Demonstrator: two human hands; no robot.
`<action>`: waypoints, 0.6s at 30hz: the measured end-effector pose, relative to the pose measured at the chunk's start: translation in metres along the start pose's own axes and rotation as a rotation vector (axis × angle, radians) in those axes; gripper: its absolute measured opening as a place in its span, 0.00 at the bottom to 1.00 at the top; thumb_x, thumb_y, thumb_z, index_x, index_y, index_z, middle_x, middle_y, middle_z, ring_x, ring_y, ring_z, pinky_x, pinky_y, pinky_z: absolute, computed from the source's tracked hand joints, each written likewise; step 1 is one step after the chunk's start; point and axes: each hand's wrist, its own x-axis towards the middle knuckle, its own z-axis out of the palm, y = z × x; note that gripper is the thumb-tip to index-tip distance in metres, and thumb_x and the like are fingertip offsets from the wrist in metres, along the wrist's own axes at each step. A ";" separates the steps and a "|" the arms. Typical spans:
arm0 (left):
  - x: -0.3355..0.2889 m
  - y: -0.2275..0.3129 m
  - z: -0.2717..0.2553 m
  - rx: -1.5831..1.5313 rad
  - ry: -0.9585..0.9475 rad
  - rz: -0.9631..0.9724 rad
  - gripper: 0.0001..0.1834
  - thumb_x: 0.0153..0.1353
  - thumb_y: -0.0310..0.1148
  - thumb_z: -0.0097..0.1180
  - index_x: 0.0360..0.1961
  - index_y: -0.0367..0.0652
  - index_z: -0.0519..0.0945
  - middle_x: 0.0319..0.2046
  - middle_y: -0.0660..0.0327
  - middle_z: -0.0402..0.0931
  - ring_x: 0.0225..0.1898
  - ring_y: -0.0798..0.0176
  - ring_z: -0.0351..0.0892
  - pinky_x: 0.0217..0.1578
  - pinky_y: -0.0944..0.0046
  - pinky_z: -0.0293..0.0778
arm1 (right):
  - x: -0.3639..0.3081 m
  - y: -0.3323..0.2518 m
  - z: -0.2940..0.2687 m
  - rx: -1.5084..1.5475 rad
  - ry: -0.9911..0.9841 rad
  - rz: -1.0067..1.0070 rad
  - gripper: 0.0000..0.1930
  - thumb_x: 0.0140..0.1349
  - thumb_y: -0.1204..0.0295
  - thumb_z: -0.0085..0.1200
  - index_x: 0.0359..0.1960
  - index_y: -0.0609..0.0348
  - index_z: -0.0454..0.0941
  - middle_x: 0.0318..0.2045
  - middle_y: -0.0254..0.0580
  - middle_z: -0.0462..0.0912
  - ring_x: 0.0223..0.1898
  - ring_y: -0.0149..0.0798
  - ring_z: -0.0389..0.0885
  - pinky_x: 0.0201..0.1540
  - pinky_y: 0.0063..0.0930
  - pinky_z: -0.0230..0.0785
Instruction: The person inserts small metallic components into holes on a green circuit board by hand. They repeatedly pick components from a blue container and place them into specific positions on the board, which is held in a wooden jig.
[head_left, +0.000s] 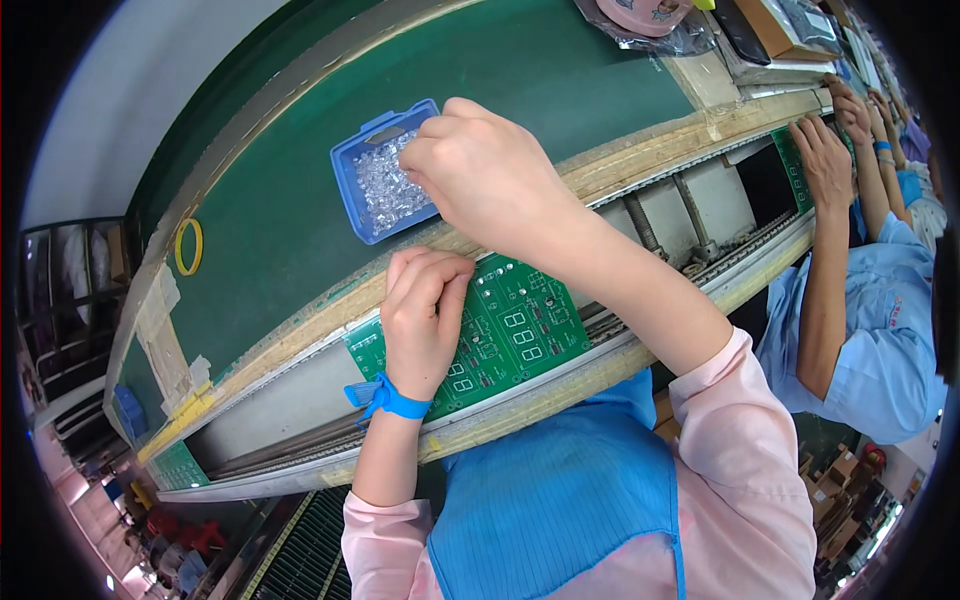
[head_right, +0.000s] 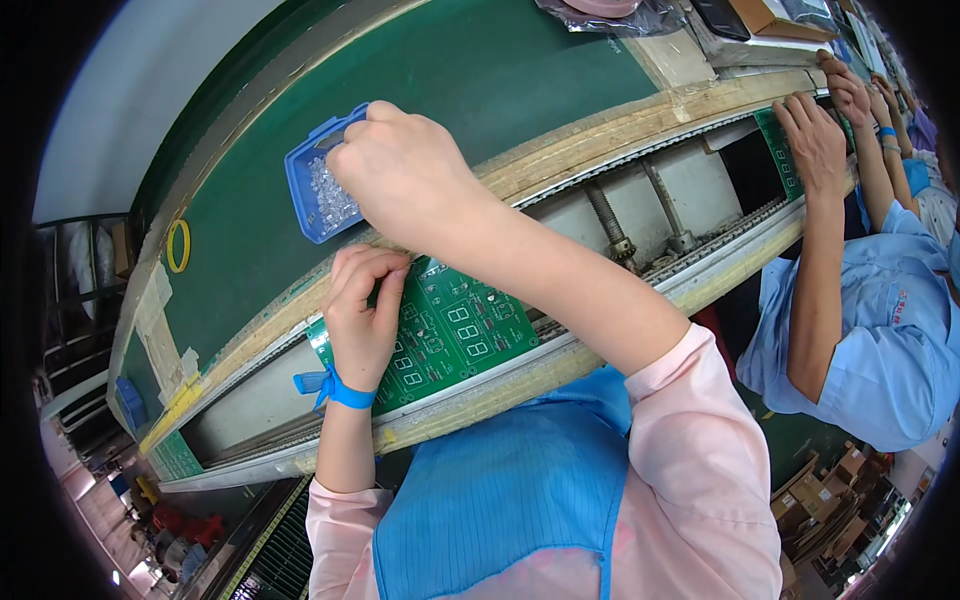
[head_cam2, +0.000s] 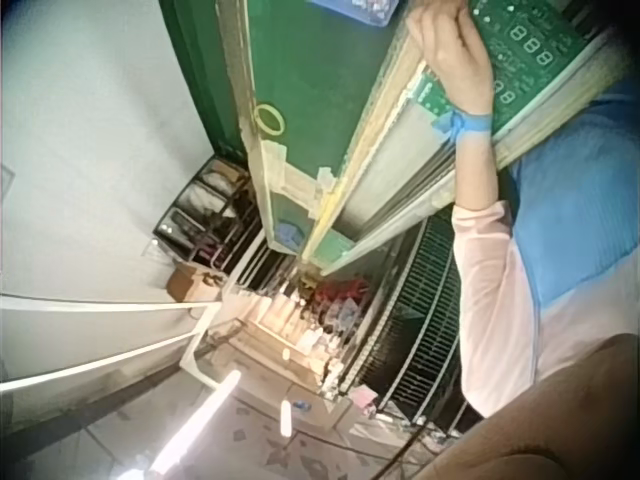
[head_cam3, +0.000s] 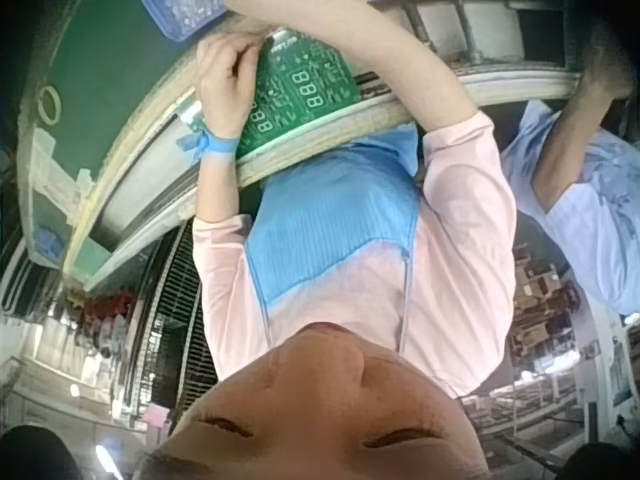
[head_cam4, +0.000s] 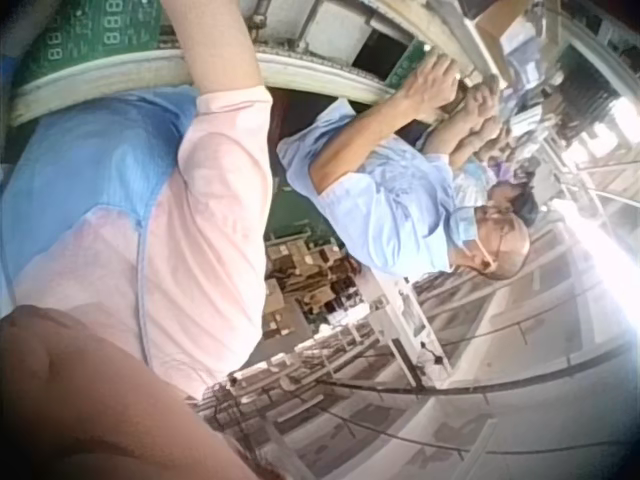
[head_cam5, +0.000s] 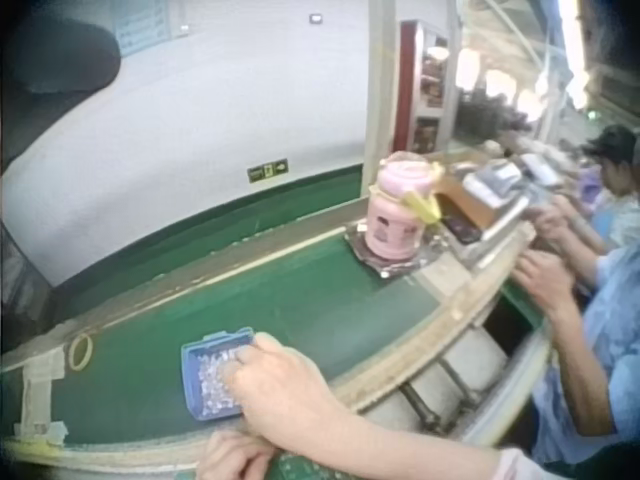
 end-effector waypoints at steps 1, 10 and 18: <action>0.000 0.000 0.000 0.000 -0.002 0.001 0.06 0.54 0.17 0.63 0.34 0.36 0.82 0.34 0.56 0.81 0.40 0.51 0.77 0.42 0.56 0.74 | -0.005 -0.002 -0.004 0.051 0.037 0.015 0.03 0.52 0.76 0.61 0.29 0.60 0.84 0.29 0.41 0.83 0.36 0.43 0.79 0.37 0.36 0.76; 0.001 0.011 0.002 0.129 -0.051 0.062 0.13 0.52 0.18 0.67 0.40 0.35 0.83 0.30 0.56 0.80 0.37 0.54 0.78 0.38 0.58 0.75 | -0.053 0.018 -0.022 0.258 0.275 0.147 0.03 0.54 0.76 0.62 0.29 0.61 0.83 0.28 0.42 0.82 0.34 0.46 0.79 0.38 0.37 0.75; -0.002 0.014 0.003 0.202 -0.070 -0.012 0.10 0.53 0.16 0.66 0.38 0.34 0.83 0.34 0.53 0.82 0.36 0.57 0.83 0.38 0.63 0.77 | -0.061 0.029 -0.022 0.353 0.362 0.248 0.03 0.55 0.76 0.62 0.31 0.62 0.83 0.28 0.43 0.83 0.32 0.45 0.81 0.35 0.36 0.74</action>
